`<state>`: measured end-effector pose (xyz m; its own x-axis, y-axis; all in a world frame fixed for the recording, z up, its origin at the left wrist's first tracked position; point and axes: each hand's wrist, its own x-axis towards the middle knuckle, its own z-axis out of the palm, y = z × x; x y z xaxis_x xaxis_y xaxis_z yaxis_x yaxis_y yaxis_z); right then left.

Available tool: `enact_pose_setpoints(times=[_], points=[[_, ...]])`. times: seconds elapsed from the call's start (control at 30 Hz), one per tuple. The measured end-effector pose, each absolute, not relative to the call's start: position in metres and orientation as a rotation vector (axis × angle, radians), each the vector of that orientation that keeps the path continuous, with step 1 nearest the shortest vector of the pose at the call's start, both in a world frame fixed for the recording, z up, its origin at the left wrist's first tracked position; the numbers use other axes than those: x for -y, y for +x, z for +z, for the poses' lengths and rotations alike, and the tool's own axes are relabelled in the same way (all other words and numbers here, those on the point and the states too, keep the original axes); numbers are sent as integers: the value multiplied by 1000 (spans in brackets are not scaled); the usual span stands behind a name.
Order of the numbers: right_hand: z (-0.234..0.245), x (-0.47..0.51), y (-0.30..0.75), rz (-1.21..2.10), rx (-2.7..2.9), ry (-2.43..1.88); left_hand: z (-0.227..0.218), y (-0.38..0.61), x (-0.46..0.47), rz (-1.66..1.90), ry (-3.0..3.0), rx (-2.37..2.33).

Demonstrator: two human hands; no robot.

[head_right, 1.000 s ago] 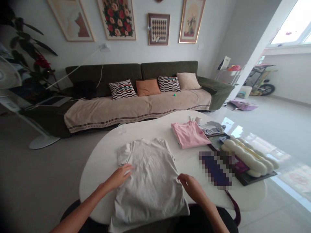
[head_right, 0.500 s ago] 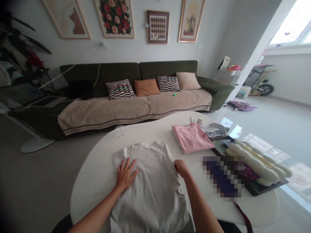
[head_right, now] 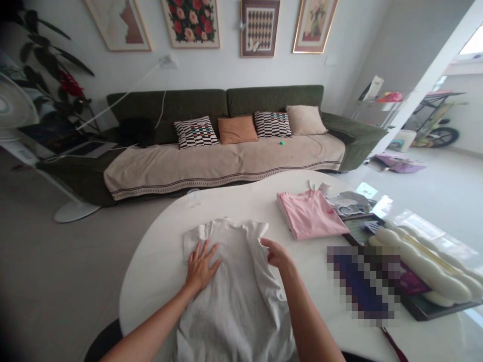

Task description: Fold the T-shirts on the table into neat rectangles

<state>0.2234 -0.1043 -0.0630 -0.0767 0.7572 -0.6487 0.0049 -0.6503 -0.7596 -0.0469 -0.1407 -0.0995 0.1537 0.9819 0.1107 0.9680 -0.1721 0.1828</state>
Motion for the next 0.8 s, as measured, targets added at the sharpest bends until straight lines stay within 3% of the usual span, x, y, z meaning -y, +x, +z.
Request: enact_pose_setpoints(times=[0.13,0.27,0.4,0.5,0.6,0.8], points=[[-54,96,234,1613,962,-1821,-101,-48,141,323,2344,-1978],[-34,88,257,1208,1047,-1992,-101,-48,141,320,2345,-1980],[-24,98,256,469,1178,-2114,-102,-48,140,325,2345,-1976],[-45,118,228,63,1698,-2050,-103,-48,140,338,2346,-1973],[-80,137,200,129,2098,-2026,-103,-48,140,344,2345,-1975],[-113,142,202,171,2075,-2261,-102,-47,142,334,2348,-1981]])
